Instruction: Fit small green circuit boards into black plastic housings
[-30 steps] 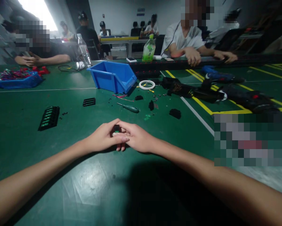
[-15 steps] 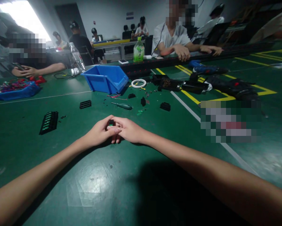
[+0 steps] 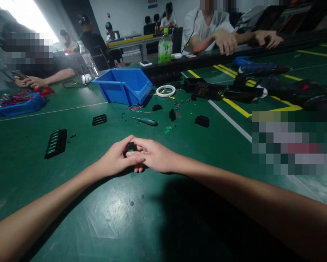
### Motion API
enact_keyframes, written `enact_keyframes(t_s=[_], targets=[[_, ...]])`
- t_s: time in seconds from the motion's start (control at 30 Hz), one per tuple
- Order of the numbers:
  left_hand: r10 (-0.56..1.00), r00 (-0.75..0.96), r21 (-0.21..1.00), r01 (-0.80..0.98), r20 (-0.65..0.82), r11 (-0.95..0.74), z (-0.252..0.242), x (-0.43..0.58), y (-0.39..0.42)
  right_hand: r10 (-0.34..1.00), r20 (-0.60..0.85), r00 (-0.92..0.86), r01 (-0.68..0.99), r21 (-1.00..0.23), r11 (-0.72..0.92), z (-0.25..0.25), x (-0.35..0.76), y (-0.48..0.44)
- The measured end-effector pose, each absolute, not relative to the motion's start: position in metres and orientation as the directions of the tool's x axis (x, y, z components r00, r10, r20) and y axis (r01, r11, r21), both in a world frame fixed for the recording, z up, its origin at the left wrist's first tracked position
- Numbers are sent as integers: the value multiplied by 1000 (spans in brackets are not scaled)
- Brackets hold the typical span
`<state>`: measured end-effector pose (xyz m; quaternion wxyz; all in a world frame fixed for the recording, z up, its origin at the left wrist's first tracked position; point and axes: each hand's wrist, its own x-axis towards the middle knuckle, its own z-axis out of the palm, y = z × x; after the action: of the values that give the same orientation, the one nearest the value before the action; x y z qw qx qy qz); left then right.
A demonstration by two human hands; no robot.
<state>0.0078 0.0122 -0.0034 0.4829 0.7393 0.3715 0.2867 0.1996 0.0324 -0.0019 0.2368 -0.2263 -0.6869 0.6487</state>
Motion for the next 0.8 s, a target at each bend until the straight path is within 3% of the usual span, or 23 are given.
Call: enact_keyframes(t_s=[0.37, 0.8], targets=[[830, 557, 908, 324, 42, -264, -2, 7, 12, 628, 4, -779, 28, -999, 42, 0, 199, 30], [812, 581, 928, 264, 65, -263, -1, 8, 12, 624, 28, -781, 25, -997, 76, -1, 201, 31]])
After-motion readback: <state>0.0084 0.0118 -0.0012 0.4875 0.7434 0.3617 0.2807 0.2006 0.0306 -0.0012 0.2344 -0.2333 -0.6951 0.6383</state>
